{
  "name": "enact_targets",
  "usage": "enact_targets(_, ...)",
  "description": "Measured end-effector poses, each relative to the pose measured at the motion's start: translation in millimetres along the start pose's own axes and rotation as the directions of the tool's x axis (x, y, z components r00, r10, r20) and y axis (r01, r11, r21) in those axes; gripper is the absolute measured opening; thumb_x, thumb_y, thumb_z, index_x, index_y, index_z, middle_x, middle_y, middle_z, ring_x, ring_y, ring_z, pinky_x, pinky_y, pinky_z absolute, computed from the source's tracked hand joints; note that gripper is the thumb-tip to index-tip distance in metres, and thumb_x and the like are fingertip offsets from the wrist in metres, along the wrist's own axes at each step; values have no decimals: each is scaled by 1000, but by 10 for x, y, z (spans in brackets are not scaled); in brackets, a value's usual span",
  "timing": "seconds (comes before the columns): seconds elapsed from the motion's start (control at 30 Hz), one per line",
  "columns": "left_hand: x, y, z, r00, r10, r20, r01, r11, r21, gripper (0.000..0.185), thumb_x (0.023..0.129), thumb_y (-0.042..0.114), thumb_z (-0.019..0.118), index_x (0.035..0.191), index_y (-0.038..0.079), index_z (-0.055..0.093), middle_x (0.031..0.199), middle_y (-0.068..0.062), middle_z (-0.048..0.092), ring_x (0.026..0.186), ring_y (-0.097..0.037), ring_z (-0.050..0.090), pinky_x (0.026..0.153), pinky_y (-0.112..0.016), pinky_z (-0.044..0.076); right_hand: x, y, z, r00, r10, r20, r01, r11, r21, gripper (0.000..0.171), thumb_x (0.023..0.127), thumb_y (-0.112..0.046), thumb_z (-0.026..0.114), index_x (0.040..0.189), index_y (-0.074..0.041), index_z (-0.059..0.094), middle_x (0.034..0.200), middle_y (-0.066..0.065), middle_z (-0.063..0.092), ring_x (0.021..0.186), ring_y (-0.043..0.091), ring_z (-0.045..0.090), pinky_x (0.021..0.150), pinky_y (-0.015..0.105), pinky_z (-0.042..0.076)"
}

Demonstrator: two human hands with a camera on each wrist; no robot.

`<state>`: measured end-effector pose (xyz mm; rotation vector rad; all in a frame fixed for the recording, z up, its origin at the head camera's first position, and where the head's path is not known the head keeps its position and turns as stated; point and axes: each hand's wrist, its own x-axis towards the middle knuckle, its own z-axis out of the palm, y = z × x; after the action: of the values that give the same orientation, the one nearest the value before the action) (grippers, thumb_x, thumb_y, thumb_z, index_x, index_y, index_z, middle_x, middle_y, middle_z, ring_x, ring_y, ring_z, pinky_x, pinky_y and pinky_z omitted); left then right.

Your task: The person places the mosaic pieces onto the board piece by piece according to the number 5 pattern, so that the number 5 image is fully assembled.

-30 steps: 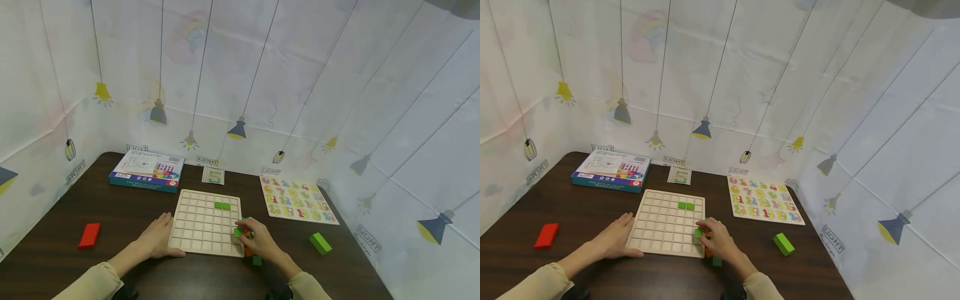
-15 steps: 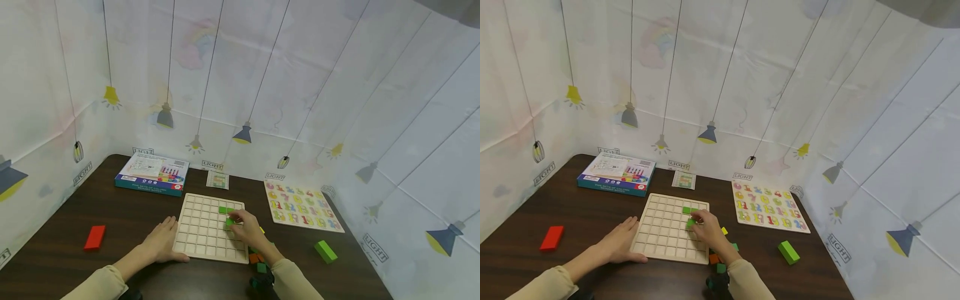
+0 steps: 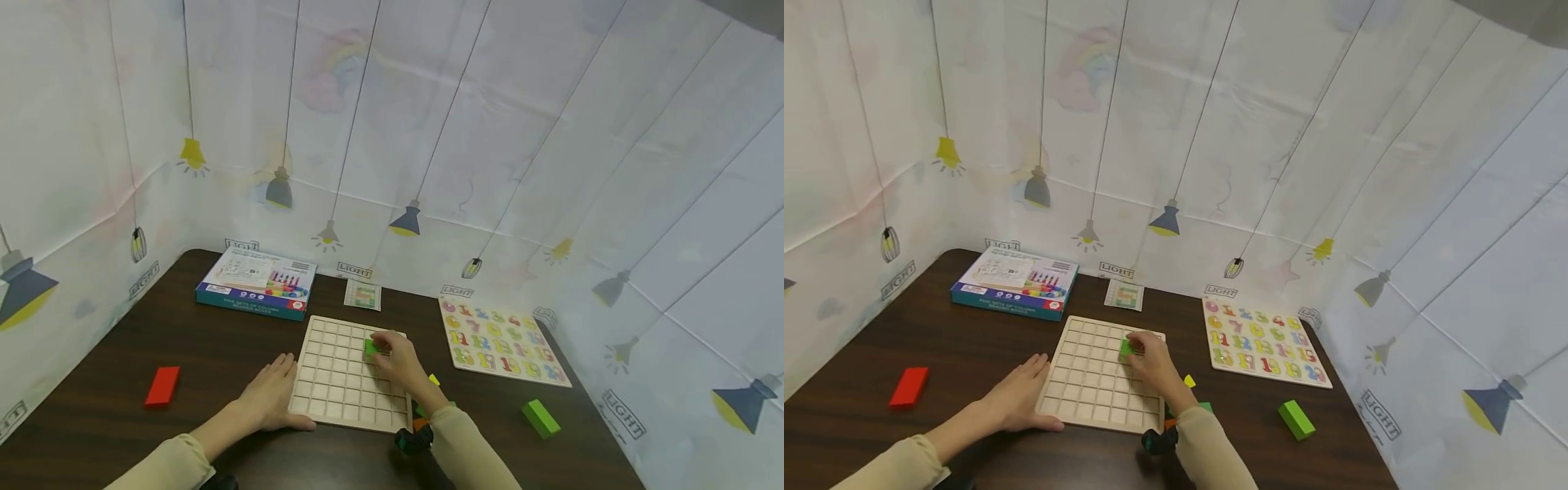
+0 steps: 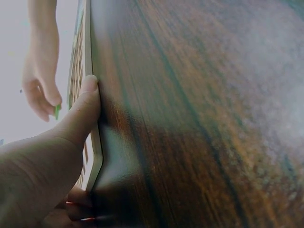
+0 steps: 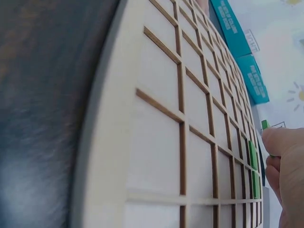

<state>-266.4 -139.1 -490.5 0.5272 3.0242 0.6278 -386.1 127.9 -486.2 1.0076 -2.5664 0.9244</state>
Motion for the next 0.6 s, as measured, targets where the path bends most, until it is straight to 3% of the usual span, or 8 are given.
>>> enact_targets(0.3, 7, 25, 3, 1000, -7, 10, 7, 1000, 1, 121, 63, 73, 69, 137, -16, 34, 144, -33, 28, 134, -45, 26, 106, -54, 27, 144, 25, 88, 999, 28, -18, -28, 999, -14, 31, 84, 2, 67, 115, 4, 61, 99, 12, 63, 90, 23, 61, 76, 34, 52)
enact_targets(0.6, -2, 17, 0, 1000, -19, 13, 19, 1000, 12, 119, 65, 71, 69, 137, -16, 34, 145, -32, 28, 135, -43, 25, 106, -54, 27, 255, 0, 184, 995, 92, 37, -92, 996, -9, 32, 87, -5, 66, 119, 0, 60, 105, 10, 62, 98, 23, 58, 82, 36, 50)
